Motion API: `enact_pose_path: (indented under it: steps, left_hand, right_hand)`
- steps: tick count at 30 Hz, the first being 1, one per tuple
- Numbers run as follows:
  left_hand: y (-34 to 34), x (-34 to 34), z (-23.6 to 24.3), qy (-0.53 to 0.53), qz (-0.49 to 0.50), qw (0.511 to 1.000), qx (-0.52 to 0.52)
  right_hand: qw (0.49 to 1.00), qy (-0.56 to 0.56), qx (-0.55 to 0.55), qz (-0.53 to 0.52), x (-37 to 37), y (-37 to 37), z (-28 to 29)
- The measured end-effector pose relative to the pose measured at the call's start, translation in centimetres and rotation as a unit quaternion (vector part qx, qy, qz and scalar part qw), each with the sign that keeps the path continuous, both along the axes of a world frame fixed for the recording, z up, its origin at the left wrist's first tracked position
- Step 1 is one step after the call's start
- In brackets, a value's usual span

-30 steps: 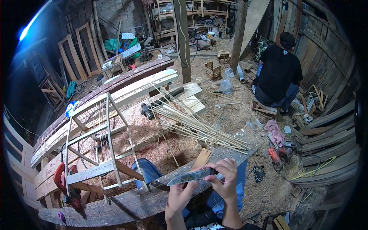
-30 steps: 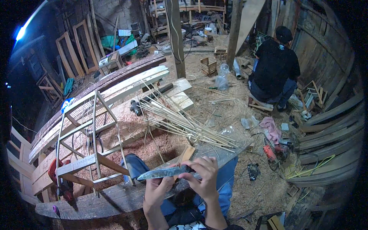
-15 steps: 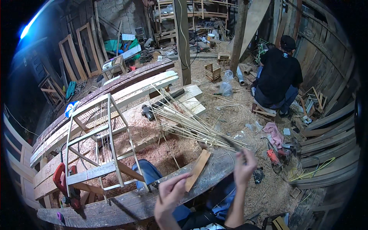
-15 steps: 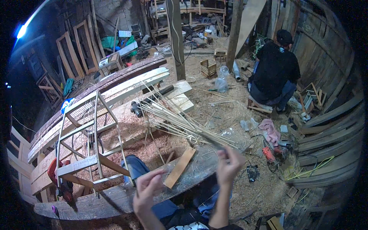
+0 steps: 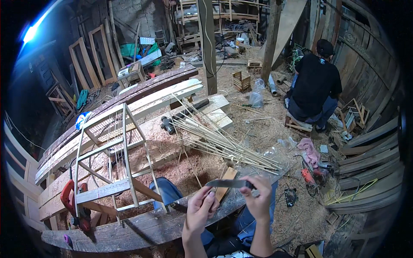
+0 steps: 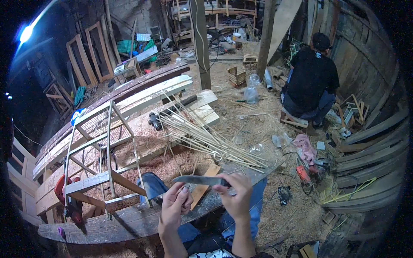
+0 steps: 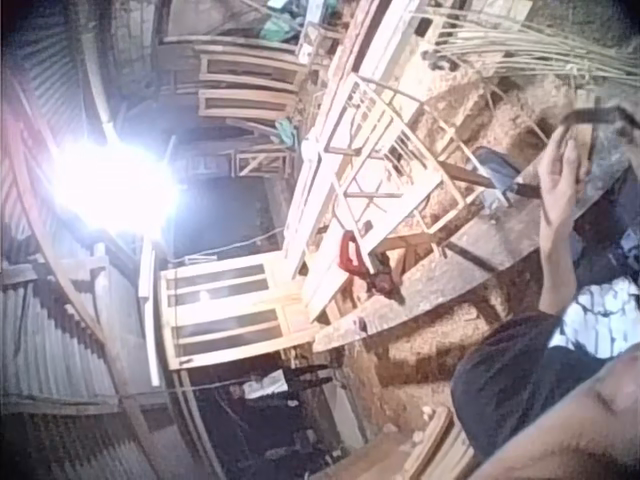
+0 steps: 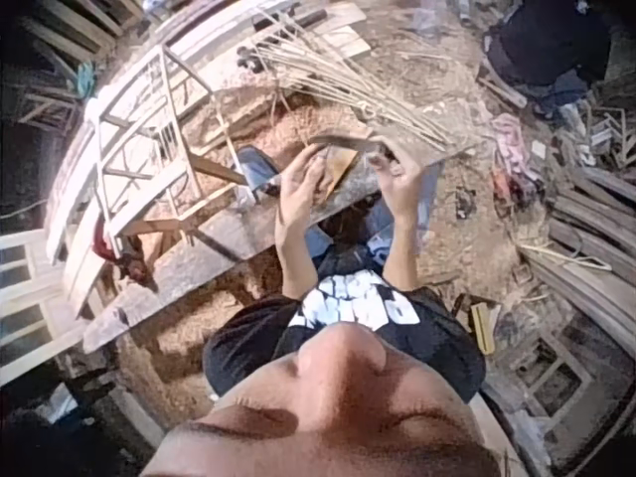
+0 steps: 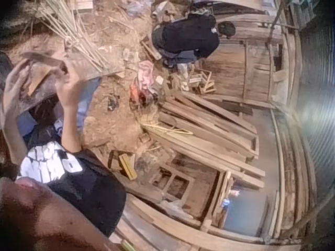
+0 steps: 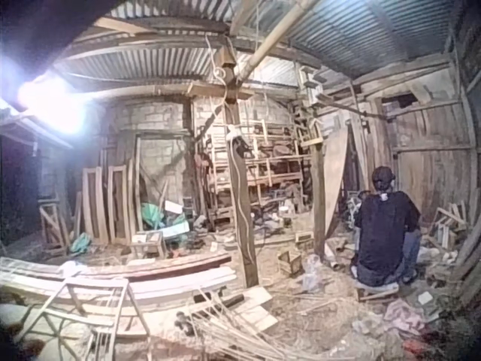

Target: The person uses a knife to shave thin strips from a small piece of wood held in their left hand. They repeatedly scrape the blade along the wood's surface to create fine shavings, which fall onto a workbench cluttered with wood scraps and tools.

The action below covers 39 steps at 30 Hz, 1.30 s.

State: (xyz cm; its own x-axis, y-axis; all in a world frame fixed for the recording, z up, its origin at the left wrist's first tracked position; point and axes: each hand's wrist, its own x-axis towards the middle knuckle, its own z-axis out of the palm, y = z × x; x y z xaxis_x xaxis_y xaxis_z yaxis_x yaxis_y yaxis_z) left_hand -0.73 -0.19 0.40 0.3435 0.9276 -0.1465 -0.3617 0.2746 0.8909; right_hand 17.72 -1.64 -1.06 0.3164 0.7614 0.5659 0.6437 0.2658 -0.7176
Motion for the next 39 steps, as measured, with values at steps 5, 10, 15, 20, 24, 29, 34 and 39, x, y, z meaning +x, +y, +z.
enact_pose_path:
  steps: [5, 10, 15, 20, 24, 29, 34, 39]
  left_hand:
    - [0.1, 0.1, -0.5, 0.000, -0.047, 0.999, -0.008]
    - [-0.4, 0.4, -0.5, -0.018, -0.041, 0.999, -0.007]
    - [-0.4, 0.7, -0.7, -0.004, -0.020, 0.999, 0.027]
    - [-0.5, 0.6, -0.6, 0.019, -0.011, 0.999, 0.028]
    - [-0.7, 0.7, -0.8, 0.030, -0.007, 0.999, 0.022]
    - [-0.5, 0.7, -0.5, -0.001, -0.030, 0.999, 0.013]
    - [0.3, 0.0, -2.3, 0.059, -0.043, 0.996, 0.044]
    - [-0.8, -2.9, 0.7, 0.066, -0.004, 0.997, 0.045]
  right_hand:
    - [0.998, -0.030, -0.003, 0.050, -1.9, 0.1, 0.5]
    - [0.998, -0.027, 0.011, 0.050, -2.3, 0.2, 0.3]
    - [0.997, -0.035, 0.009, 0.061, -2.1, 0.0, 0.2]
    - [0.997, -0.035, 0.009, 0.064, -2.2, -0.1, 0.2]
    - [0.997, -0.068, 0.019, 0.040, -1.9, 0.0, 0.2]
    - [0.994, -0.097, 0.040, 0.011, -0.6, 0.0, -0.2]
    - [0.993, -0.116, 0.022, -0.019, 0.5, 0.1, -0.7]
    - [0.961, 0.025, 0.010, -0.274, 5.9, -0.1, -4.1]
